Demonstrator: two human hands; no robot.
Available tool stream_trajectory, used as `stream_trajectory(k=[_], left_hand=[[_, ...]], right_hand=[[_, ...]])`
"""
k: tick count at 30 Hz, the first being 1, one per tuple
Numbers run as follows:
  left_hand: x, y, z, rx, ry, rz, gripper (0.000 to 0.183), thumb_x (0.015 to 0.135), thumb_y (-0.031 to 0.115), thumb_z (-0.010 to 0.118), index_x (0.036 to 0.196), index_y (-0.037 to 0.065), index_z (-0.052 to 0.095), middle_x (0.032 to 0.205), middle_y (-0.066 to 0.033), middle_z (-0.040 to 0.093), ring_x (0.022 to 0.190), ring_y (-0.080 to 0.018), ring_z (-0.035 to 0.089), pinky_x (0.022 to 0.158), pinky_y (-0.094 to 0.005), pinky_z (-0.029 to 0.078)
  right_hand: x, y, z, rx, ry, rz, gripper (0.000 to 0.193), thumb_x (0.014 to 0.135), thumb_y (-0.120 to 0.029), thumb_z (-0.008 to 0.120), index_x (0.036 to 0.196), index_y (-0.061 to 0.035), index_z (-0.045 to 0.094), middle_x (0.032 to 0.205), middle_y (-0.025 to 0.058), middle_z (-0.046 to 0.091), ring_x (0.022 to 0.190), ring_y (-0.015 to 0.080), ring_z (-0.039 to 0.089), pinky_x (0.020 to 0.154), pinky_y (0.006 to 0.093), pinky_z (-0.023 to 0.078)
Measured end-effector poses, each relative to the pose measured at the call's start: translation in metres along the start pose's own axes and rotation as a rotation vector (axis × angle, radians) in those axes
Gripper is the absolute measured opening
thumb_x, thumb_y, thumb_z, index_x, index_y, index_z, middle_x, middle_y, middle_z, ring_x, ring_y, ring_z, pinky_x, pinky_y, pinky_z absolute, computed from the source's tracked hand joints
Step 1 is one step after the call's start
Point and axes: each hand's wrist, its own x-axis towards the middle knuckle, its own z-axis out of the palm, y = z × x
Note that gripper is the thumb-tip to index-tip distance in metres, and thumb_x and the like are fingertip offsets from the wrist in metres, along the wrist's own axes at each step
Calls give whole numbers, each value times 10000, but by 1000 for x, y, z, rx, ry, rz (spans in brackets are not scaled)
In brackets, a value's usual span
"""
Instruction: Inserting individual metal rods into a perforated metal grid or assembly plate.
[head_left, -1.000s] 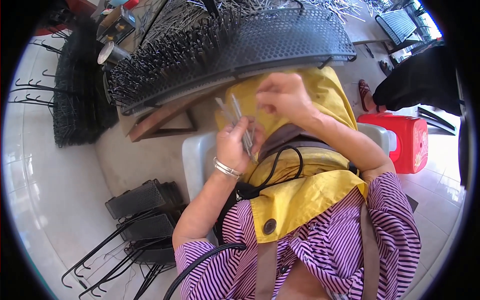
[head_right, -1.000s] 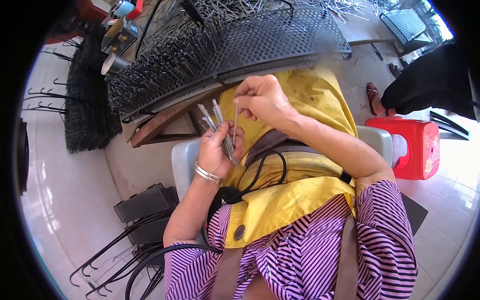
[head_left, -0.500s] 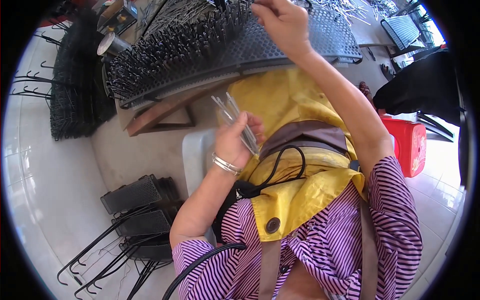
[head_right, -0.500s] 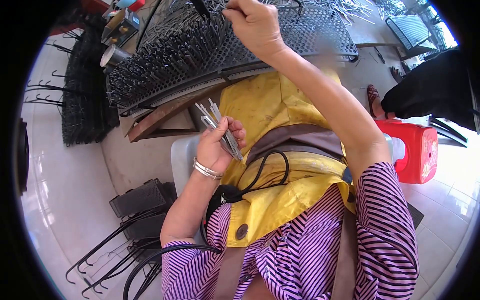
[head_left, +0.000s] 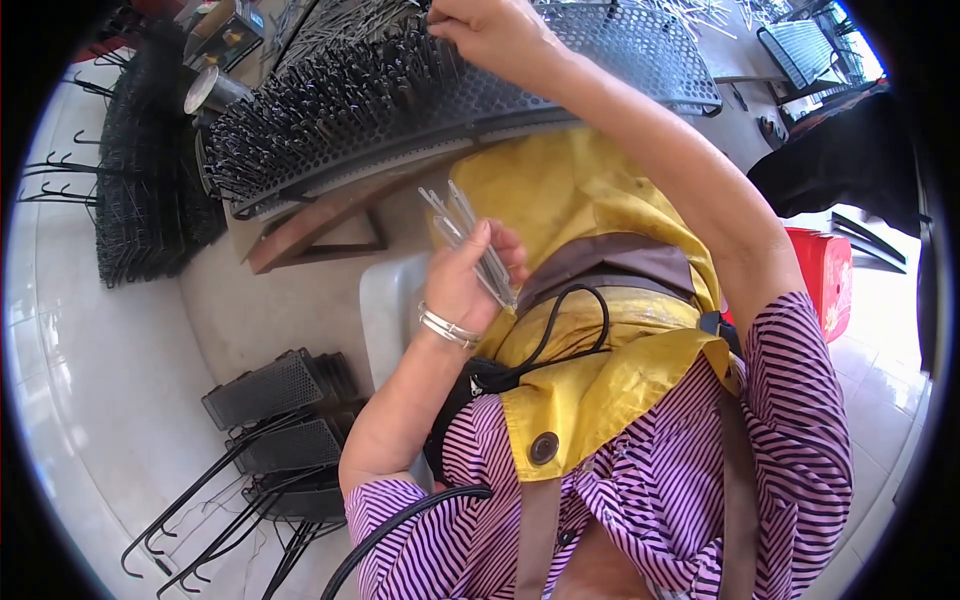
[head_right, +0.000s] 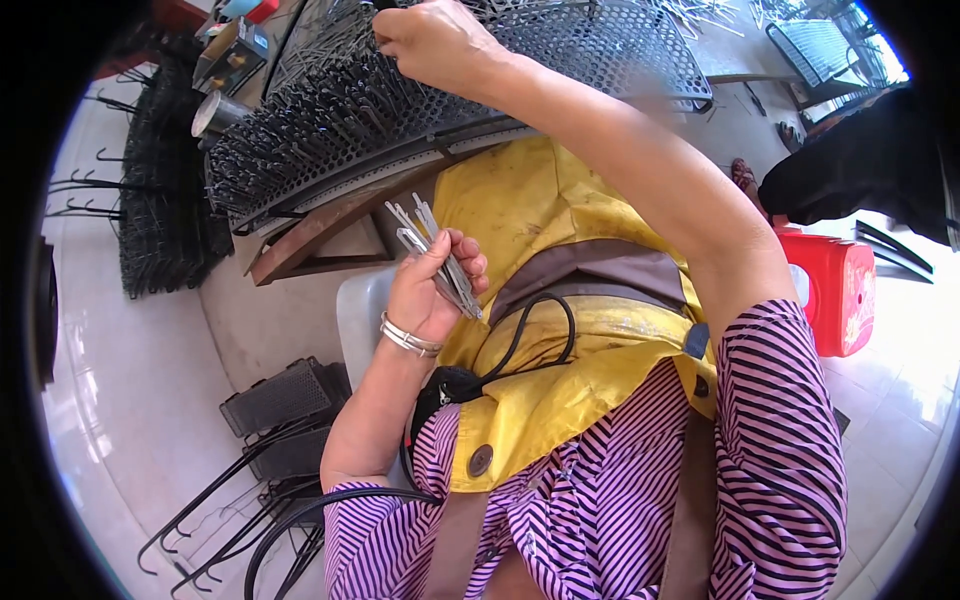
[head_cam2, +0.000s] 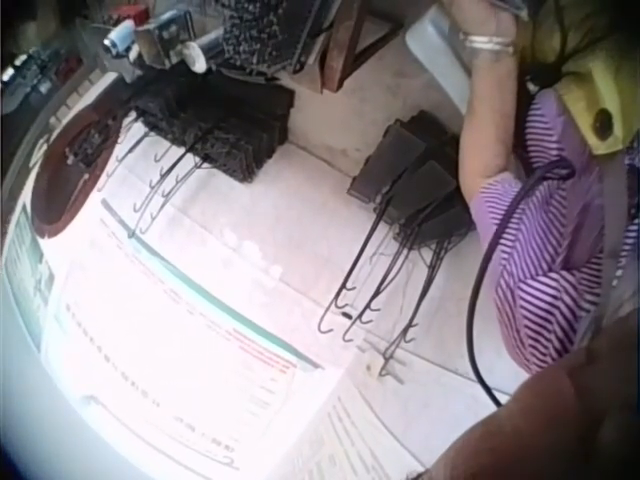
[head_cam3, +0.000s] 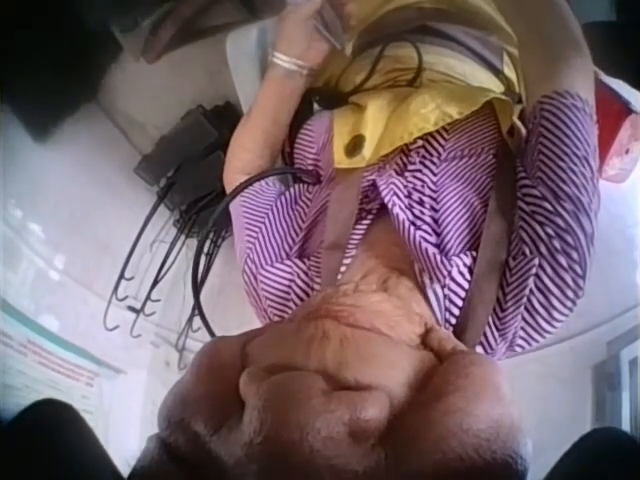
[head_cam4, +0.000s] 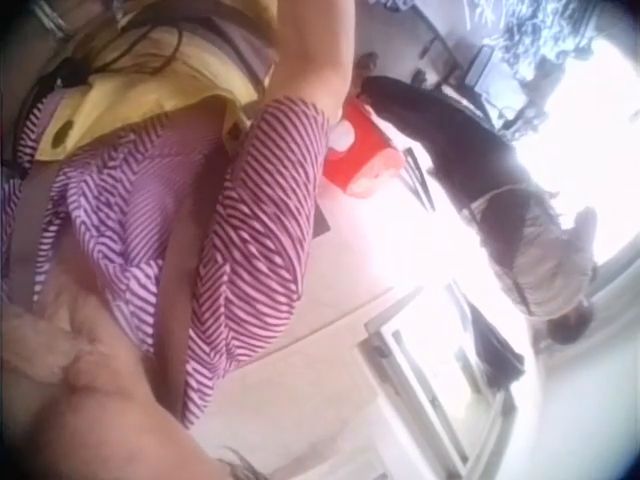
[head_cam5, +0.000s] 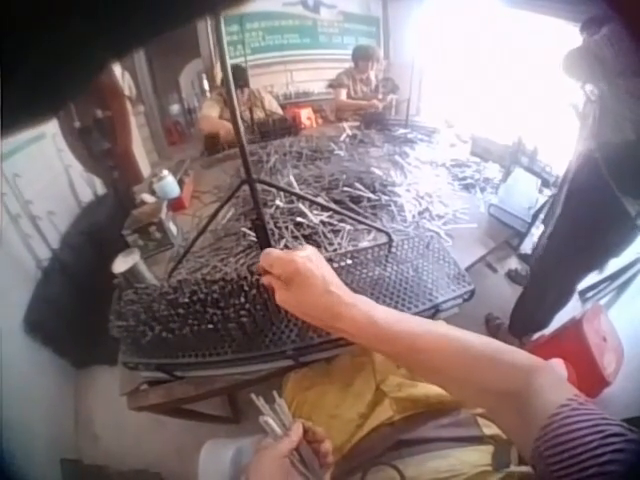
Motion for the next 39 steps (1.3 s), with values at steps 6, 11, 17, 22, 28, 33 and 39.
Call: stream_trajectory(k=[6,11,17,22,28,33,39], left_hand=[[2,-1,-1,47,-19,-21,202,832,229,484,862,30,507,748,-93,551,646,-206,544,555,-324,453],[2,-2,0,23,-46,-37,203,822,229,496,871,32,504,732,-89,550,625,-206,536,532,-313,439],[-2,4,8,16,-132,-38,213,815,224,508,890,25,503,725,-93,548,597,-200,530,506,-297,428],[-4,1,13,111,-196,4,219,815,212,511,911,15,500,681,-98,546,543,-183,524,449,-274,410],[-3,-1,12,248,25,68,183,817,181,509,865,4,497,650,-99,539,511,-165,512,393,-248,377],[0,0,-1,73,-81,-8,150,832,173,480,875,32,508,751,-84,547,588,-172,504,439,-260,373],[0,-2,4,-9,55,43,155,826,139,462,903,7,482,795,-125,554,669,-221,553,570,-336,476]], right_hand=[[-4,1,8,-68,-292,101,50,619,-62,531,624,-29,494,572,170,516,589,357,516,533,406,412],[-28,-17,-1,-172,-233,84,244,693,-133,593,931,-88,558,631,159,558,594,317,554,547,369,446],[-73,-73,-23,446,-565,733,210,695,-94,613,849,36,554,598,92,573,479,125,534,452,249,427],[-87,-87,-33,665,-456,1086,156,695,-51,614,787,60,554,577,75,554,461,101,497,421,217,398],[-97,-84,-35,788,-238,1248,98,677,-42,615,688,33,553,557,77,550,441,105,508,385,212,399],[-86,-74,-43,793,-103,1282,79,686,-9,604,696,42,545,564,84,549,441,118,515,390,214,416],[-54,-45,-45,573,195,896,130,712,-14,593,807,61,547,641,82,578,520,122,552,468,224,459]])
